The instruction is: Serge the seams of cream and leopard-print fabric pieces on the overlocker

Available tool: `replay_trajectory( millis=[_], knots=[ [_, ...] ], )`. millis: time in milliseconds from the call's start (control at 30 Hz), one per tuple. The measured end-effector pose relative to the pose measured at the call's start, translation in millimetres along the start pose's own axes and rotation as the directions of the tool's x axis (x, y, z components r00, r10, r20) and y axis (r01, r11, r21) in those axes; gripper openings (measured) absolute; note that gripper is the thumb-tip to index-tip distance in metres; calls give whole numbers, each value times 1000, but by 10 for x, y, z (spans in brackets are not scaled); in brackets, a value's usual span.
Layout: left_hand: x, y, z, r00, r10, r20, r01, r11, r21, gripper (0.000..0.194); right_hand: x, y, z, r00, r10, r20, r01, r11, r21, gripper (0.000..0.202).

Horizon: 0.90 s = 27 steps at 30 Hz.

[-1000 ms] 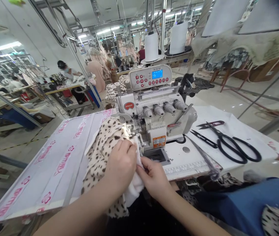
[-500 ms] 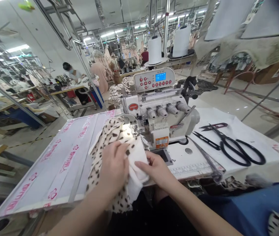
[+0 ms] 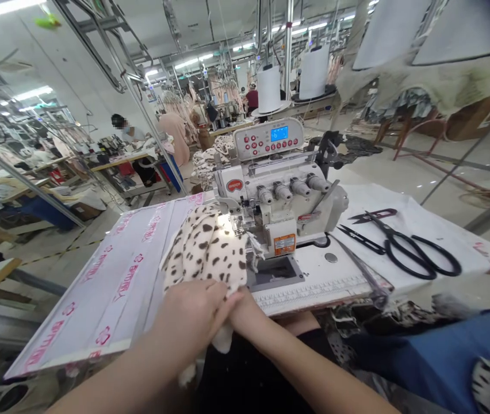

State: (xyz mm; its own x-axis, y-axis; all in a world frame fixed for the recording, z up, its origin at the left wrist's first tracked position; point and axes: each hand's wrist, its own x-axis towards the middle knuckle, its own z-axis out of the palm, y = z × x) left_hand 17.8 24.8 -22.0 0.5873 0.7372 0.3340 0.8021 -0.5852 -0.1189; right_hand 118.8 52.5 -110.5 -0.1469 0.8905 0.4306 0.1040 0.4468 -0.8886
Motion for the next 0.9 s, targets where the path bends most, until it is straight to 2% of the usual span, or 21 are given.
replay_trajectory(
  millis=[100, 167, 233, 300, 400, 467, 600, 667, 733, 767, 833, 900],
  knots=[
    [-46, -76, 105, 1000, 20, 10, -20, 998, -66, 20, -253, 169, -136, 992, 124, -11, -122, 984, 130, 19],
    [-102, -120, 157, 998, 58, -5, -59, 996, -62, 24, -417, 243, -234, 980, 192, -59, -175, 959, 224, 30],
    [-132, -110, 166, 993, 112, -41, -113, 993, -44, 28, -515, 262, -293, 975, 179, -134, -144, 960, 239, 43],
    [-122, -47, 136, 984, 151, -94, -155, 987, -32, 28, -537, 236, -311, 978, 137, -158, -102, 972, 211, 38],
    [-64, 83, 102, 977, 172, -129, -174, 985, -1, 27, -473, 177, -299, 986, 157, -58, -134, 950, 280, 18],
    [-35, 157, 143, 974, 197, -112, -194, 980, 38, 30, -412, 174, -289, 978, 207, 16, -194, 889, 415, 18],
    [-69, 235, 344, 968, 249, -16, -245, 960, 135, 34, -315, 273, -317, 951, 305, 52, -266, 719, 642, 28],
    [-106, 249, 415, 968, 249, 10, -247, 955, 164, 35, -277, 315, -353, 938, 339, 71, -304, 707, 639, 33],
    [-115, 248, 416, 969, 247, 1, -244, 957, 157, 30, -241, 315, -390, 931, 354, 86, -341, 765, 547, 36],
    [-101, 237, 391, 970, 245, 4, -243, 963, 113, 25, -225, 300, -407, 930, 355, 97, -355, 798, 487, 37],
    [-30, 178, 313, 974, 223, 37, -220, 973, -75, 17, -200, 252, -443, 928, 353, 116, -369, 840, 398, 39],
    [85, 64, 245, 991, 135, 23, -126, 961, -247, 19, -185, 198, -489, 923, 353, 151, -384, 840, 384, 39]
  ],
)
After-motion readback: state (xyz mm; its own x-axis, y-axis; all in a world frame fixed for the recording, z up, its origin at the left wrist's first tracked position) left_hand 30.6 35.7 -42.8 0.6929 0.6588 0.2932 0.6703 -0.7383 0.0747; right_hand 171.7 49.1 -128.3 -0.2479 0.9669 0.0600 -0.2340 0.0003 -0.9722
